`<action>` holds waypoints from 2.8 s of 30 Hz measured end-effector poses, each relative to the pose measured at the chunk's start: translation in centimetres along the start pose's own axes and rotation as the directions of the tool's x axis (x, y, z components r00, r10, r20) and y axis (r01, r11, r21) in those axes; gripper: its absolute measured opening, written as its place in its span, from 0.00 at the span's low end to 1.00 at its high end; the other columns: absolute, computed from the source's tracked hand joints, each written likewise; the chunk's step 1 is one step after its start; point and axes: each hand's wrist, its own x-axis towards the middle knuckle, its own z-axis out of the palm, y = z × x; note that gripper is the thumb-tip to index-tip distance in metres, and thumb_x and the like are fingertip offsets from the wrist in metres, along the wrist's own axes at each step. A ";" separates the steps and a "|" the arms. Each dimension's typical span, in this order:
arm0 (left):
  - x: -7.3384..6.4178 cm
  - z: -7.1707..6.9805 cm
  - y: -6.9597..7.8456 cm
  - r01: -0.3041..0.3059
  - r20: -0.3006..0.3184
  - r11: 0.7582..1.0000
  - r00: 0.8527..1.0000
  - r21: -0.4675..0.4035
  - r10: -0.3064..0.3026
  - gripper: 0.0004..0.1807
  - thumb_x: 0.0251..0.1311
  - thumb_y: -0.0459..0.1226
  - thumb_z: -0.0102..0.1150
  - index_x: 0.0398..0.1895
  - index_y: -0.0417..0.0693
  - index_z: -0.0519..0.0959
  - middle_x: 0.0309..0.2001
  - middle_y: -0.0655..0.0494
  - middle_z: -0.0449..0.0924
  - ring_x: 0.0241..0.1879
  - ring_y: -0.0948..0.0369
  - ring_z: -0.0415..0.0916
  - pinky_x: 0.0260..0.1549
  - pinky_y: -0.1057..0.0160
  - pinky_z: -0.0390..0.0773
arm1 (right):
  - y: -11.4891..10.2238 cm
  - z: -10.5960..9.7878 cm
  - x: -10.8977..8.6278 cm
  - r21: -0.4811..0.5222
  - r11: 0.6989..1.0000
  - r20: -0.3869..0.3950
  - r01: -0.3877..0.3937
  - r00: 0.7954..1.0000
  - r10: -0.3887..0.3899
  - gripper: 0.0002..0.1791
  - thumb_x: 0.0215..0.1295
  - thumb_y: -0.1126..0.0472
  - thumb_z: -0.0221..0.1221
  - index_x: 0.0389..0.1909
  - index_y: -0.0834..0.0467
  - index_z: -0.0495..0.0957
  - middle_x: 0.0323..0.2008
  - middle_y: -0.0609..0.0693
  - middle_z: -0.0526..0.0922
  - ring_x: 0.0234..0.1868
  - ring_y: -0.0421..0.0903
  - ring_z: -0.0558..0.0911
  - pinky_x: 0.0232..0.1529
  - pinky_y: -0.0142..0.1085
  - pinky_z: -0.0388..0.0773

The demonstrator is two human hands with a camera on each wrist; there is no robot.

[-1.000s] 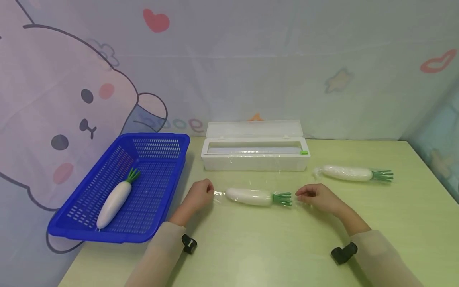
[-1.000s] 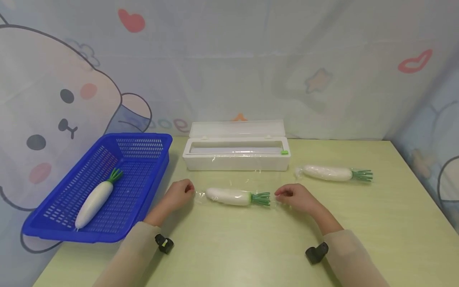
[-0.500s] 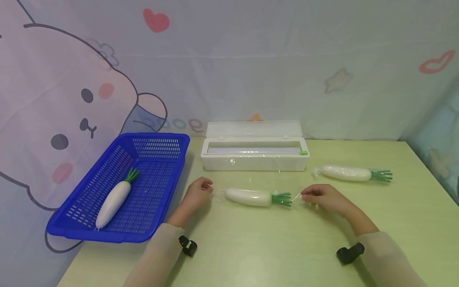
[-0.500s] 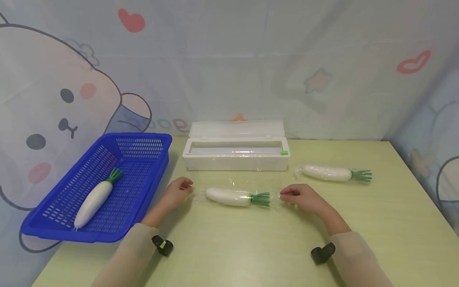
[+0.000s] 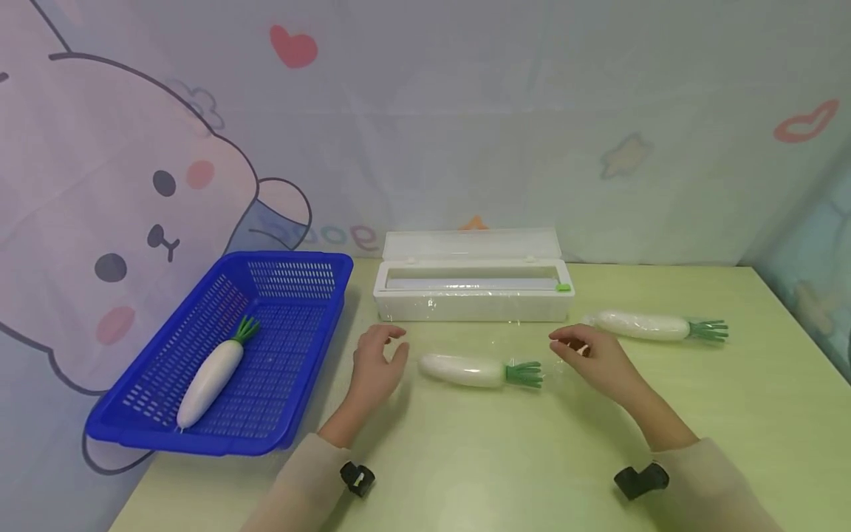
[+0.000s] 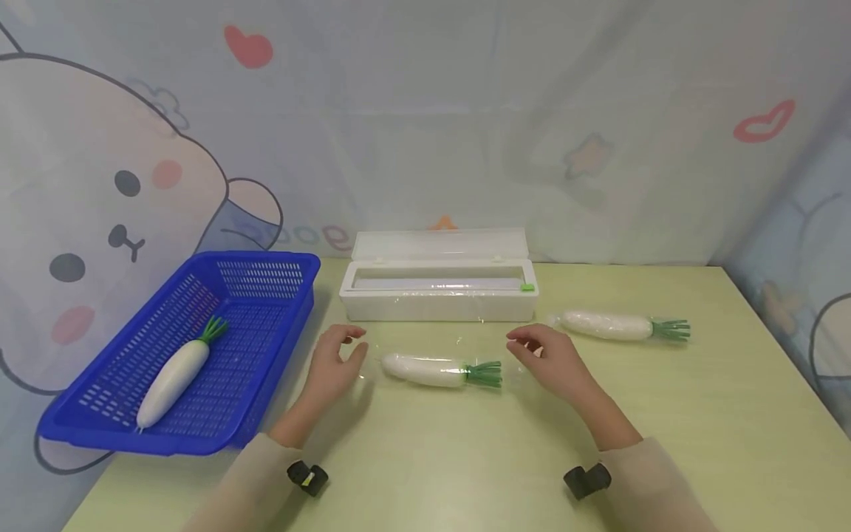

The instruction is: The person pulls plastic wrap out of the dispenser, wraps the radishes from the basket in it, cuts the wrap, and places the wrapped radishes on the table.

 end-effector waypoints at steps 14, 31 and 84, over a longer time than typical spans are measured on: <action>-2.2 1.7 1.8 -0.407 0.361 0.837 0.891 0.366 0.275 0.18 0.55 0.34 0.65 0.49 0.41 0.79 0.51 0.45 0.78 0.54 0.47 0.73 0.51 0.44 0.70 | -4.2 7.3 -0.1 -0.372 0.806 0.049 0.460 0.877 -0.478 0.12 0.48 0.66 0.70 0.35 0.61 0.82 0.38 0.52 0.82 0.40 0.51 0.80 0.40 0.45 0.77; 0.6 2.3 2.3 -0.261 0.496 0.848 0.869 0.461 -0.003 0.23 0.57 0.40 0.63 0.55 0.42 0.75 0.55 0.45 0.76 0.53 0.46 0.73 0.46 0.44 0.70 | -2.6 7.0 3.0 -0.306 0.904 0.179 0.299 0.951 -0.253 0.21 0.52 0.62 0.69 0.46 0.66 0.78 0.43 0.57 0.83 0.43 0.55 0.81 0.46 0.47 0.77; 5.5 5.3 0.8 -0.310 0.416 0.766 0.907 0.564 0.061 0.09 0.56 0.32 0.63 0.38 0.38 0.78 0.37 0.46 0.76 0.38 0.50 0.76 0.37 0.52 0.77 | -0.6 6.8 7.1 -0.409 0.904 0.178 0.129 0.982 -0.060 0.20 0.64 0.56 0.61 0.52 0.63 0.78 0.49 0.59 0.82 0.53 0.58 0.79 0.49 0.54 0.72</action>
